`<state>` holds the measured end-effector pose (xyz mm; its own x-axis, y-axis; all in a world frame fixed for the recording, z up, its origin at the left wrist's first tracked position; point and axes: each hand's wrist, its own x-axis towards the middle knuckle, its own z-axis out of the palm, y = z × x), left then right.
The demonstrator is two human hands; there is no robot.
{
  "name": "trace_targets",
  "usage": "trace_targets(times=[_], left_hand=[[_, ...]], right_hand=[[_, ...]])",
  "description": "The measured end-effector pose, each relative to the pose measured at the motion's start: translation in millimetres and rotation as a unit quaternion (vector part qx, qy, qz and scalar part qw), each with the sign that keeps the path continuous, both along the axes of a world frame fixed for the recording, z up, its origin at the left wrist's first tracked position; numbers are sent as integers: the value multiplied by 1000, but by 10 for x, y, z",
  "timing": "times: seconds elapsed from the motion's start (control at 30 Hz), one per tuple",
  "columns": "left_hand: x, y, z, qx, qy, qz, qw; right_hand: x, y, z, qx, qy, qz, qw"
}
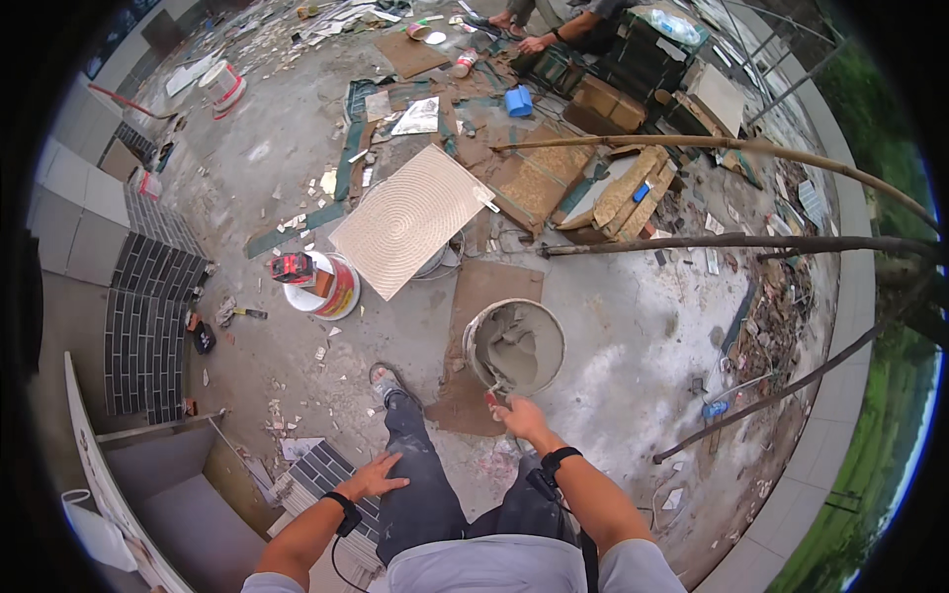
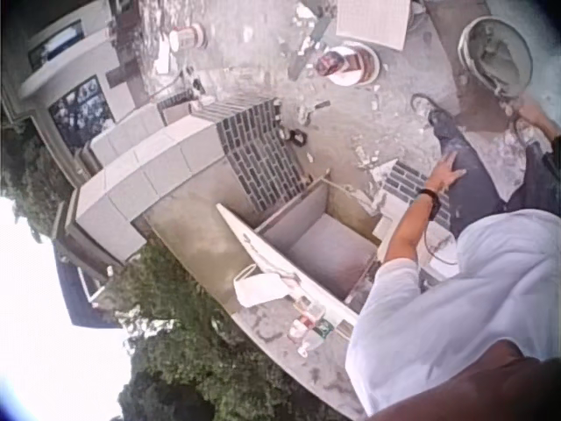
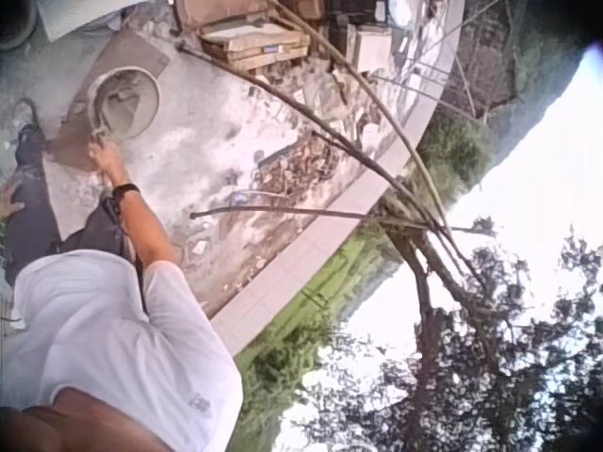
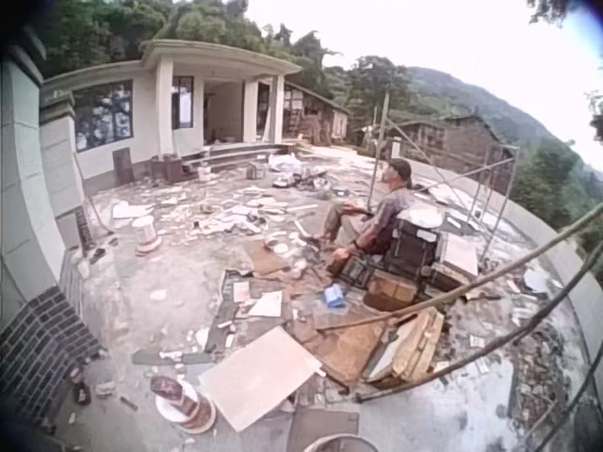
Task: Apply mortar to a tile and install it on a wall.
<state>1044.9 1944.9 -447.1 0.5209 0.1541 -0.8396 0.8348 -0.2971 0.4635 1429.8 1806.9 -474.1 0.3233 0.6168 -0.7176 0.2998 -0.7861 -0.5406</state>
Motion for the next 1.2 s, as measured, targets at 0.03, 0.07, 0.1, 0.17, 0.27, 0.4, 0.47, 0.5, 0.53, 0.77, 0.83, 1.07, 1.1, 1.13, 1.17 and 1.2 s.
trace_targets(times=[0.03,0.07,0.1,0.17,0.27,0.4,0.47,0.5,0.53,0.77,0.83,1.07,1.1,1.13,1.17,1.2], left_hand=[[8,116,-112,-26,-1,-20,999],[12,211,-254,-29,40,-61,997],[38,301,-423,-29,78,-100,991],[-143,450,-618,-67,79,-88,991],[-344,679,-810,-60,29,-96,993],[-541,1065,-970,-10,-105,-51,993],[-571,1112,-1012,-22,-150,-32,988],[-580,1093,-1010,-24,-138,-49,989],[-574,1071,-1015,-26,-126,-65,990],[-375,980,-1145,-38,-131,-54,989],[-94,1076,-1158,-8,-130,-45,990],[350,1164,-1141,51,-145,87,984],[445,1191,-1123,70,-132,89,985],[480,1197,-1092,87,-115,89,986],[494,1194,-1127,84,-111,88,986],[479,1224,-1128,77,-114,106,985]], right_hand=[[12,-58,-334,-40,-25,-30,998],[35,-27,-598,-61,-26,-43,997],[78,-7,-832,-109,-59,-37,992],[-115,-8,-1178,-180,-73,-30,980],[-160,242,-1578,-304,68,-107,944],[-344,517,-1546,-295,-83,65,950],[-86,488,-1245,-297,-56,118,946],[31,556,-925,-326,28,30,944],[173,417,-805,-300,82,-31,950],[1235,561,136,-341,-190,317,865],[1562,586,-93,-304,-246,384,837],[1509,330,-1246,-297,-132,447,833],[1468,246,-1338,-310,-115,402,854],[1379,235,-1406,-304,-108,361,875],[1283,257,-1507,-305,-104,362,875],[1158,351,-1570,-322,-63,314,891]])
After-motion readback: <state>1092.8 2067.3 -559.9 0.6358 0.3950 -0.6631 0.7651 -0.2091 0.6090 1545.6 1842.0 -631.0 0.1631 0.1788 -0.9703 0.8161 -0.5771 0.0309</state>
